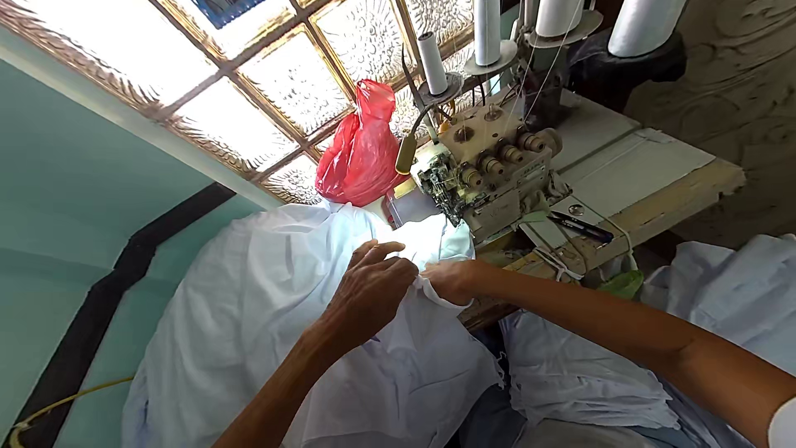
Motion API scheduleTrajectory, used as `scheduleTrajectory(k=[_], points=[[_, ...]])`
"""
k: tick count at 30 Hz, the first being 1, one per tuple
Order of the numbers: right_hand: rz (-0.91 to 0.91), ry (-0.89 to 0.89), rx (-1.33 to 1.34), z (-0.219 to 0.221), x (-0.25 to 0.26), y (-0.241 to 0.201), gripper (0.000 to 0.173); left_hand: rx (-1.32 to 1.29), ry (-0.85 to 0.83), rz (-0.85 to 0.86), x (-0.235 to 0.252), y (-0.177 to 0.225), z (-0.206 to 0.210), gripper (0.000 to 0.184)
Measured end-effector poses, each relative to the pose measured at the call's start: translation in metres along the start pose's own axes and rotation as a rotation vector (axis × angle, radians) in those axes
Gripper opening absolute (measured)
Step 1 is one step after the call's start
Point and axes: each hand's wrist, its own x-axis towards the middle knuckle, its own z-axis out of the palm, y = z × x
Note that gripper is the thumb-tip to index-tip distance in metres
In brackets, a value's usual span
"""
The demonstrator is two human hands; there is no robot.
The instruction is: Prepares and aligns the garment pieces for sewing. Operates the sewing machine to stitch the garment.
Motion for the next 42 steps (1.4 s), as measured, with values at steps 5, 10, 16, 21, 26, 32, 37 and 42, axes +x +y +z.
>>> scheduleTrajectory(k=[5,10,16,21,26,32,37,42], points=[[-0.138,-0.013,-0.126,0.005,-0.006,0.004,0.027,-0.266,-0.243,-0.063,-0.004,0.007,-0.026,0.032],[-0.155,0.007,-0.109,0.010,-0.001,0.022,0.023,-0.012,-0.257,0.000,-0.017,0.015,-0.041,0.035],[-0.327,0.419,0.146,0.040,-0.069,-0.004,0.047,0.044,-0.251,0.132,-0.011,0.054,-0.042,0.027],[-0.579,0.733,0.030,0.060,-0.092,-0.010,0.022,-0.349,-0.408,0.323,0.021,0.052,-0.035,0.028],[-0.645,0.793,0.120,0.043,-0.079,0.013,0.017,-0.408,-0.282,0.243,0.028,0.013,-0.044,0.036],[-0.443,0.754,0.079,0.013,-0.034,0.089,0.018,-0.104,0.103,-0.028,-0.001,-0.040,-0.077,0.038],[-0.373,0.883,-0.115,0.002,-0.018,0.115,0.009,-0.693,0.336,0.001,-0.002,-0.052,-0.075,0.029],[-0.396,0.895,-0.125,0.002,-0.022,0.116,0.010,-0.774,0.406,-0.076,0.001,-0.058,-0.061,0.026]])
